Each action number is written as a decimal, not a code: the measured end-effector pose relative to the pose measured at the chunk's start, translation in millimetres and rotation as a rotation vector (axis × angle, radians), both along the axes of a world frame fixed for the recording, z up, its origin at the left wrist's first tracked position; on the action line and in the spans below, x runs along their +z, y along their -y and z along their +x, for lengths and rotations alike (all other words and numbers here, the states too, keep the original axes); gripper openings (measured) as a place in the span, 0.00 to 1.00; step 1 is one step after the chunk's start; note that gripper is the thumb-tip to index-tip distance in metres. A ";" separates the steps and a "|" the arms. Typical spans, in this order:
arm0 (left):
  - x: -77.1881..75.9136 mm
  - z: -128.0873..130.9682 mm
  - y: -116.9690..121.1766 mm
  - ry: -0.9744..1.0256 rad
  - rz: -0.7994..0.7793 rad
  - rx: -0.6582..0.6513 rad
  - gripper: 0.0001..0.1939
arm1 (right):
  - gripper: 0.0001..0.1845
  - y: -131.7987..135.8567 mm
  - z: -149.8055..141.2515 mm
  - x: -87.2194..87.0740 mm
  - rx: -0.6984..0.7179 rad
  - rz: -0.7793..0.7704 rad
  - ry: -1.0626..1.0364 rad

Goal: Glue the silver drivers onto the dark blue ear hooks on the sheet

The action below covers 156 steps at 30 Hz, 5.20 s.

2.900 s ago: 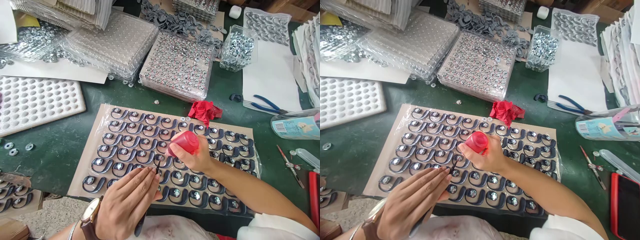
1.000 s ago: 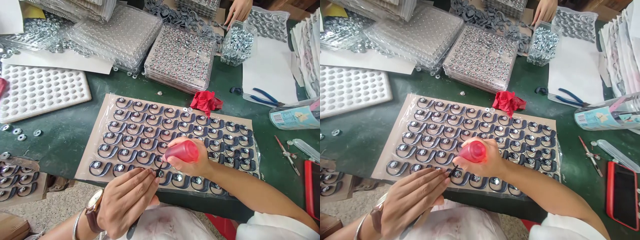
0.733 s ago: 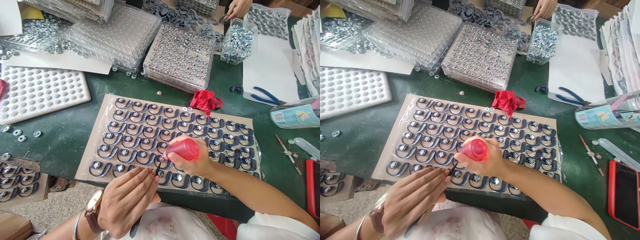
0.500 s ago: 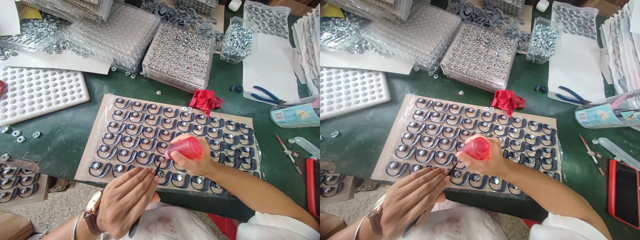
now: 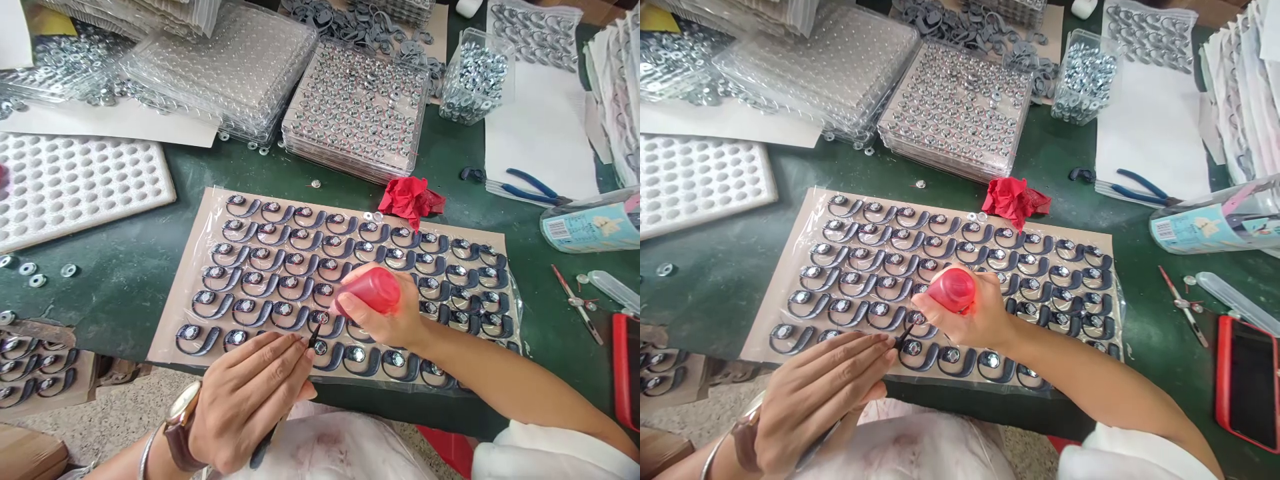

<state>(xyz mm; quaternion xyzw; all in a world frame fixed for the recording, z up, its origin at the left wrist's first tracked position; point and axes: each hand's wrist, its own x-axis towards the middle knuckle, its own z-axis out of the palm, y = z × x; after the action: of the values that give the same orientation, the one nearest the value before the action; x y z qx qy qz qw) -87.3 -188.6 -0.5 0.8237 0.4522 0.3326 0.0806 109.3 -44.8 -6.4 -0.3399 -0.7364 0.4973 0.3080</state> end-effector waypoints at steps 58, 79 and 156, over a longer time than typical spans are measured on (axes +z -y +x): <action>6.5 -1.5 26.1 -0.022 -0.056 -0.030 0.13 | 0.08 17.7 12.3 22.9 0.067 -0.410 -0.072; -3.6 7.9 30.3 0.067 -0.012 -0.013 0.10 | 0.07 39.7 12.3 -1.3 0.026 0.196 0.025; 1.1 -5.1 7.4 0.430 -0.381 0.255 0.07 | 0.11 40.8 13.6 -1.6 0.081 0.134 -0.068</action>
<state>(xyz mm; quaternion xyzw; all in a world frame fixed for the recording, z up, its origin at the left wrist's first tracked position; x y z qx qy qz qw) -92.4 -196.0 0.6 0.6411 0.5787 0.4158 0.2851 122.9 -85.6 -8.0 -0.2712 -0.7704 0.4702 0.3344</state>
